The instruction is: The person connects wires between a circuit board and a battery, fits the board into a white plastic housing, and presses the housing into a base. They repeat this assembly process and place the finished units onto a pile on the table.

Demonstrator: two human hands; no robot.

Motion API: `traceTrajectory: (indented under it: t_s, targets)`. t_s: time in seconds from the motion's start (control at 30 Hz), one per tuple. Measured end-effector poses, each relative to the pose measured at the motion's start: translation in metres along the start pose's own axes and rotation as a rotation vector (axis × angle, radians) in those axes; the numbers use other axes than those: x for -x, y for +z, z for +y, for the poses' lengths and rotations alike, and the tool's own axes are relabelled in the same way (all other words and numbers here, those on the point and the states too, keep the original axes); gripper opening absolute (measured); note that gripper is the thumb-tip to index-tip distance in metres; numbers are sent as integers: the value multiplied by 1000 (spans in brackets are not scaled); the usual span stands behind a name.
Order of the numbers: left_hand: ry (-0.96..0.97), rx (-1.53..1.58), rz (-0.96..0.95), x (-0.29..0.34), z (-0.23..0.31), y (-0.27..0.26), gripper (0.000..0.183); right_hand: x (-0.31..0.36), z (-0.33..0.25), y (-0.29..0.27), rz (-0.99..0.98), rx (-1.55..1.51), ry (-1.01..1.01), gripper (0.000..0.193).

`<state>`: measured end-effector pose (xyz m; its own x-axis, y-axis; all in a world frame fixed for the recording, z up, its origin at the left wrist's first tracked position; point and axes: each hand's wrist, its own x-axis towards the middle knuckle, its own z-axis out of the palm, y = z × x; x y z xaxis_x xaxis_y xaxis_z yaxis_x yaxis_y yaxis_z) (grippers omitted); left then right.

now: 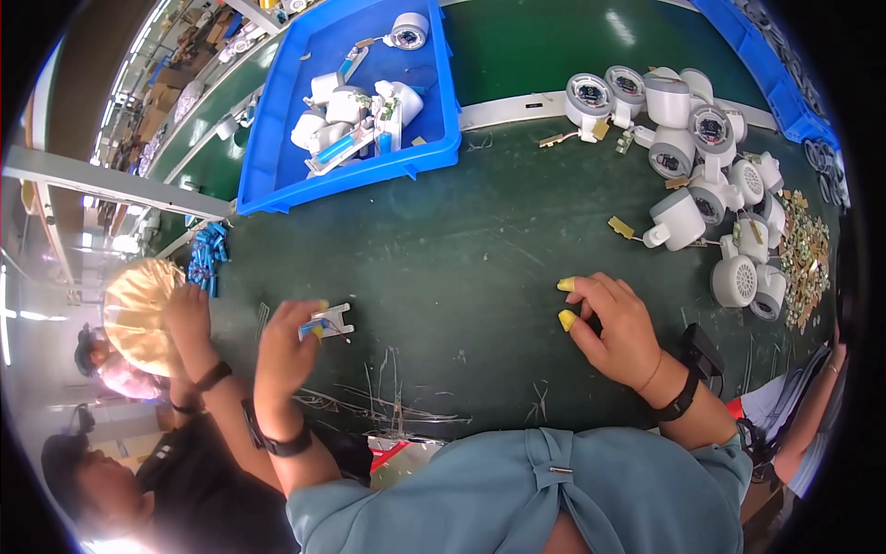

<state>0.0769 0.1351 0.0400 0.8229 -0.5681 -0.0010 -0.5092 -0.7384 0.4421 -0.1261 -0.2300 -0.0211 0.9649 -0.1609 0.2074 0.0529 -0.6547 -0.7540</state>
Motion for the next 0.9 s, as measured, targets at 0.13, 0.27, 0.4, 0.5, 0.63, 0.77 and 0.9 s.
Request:
traceTrajectory:
  t_s: [0.13,0.27,0.4,0.5,0.63,0.77,0.9]
  targets:
    - [158,44,-54,16,13,21,31,7,7,-1,-5,40,-18,39]
    - [188,-7,25,19,29,38,26,17,-1,3,19,-555,251,31]
    - [192,109,39,15,53,64,21,21,-4,-22,184,-1011,658,31]
    - [277,183,-15,11,77,83,18,19,2,-29,340,-1287,864,35]
    - [395,191,-71,4,104,90,19,6,20,-18,492,-1467,707,25]
    - [461,213,-119,4,111,88,23,-8,38,-10,486,-1642,697,18]
    - [454,245,-100,6,105,96,25,-6,26,-9,355,-1418,721,19]
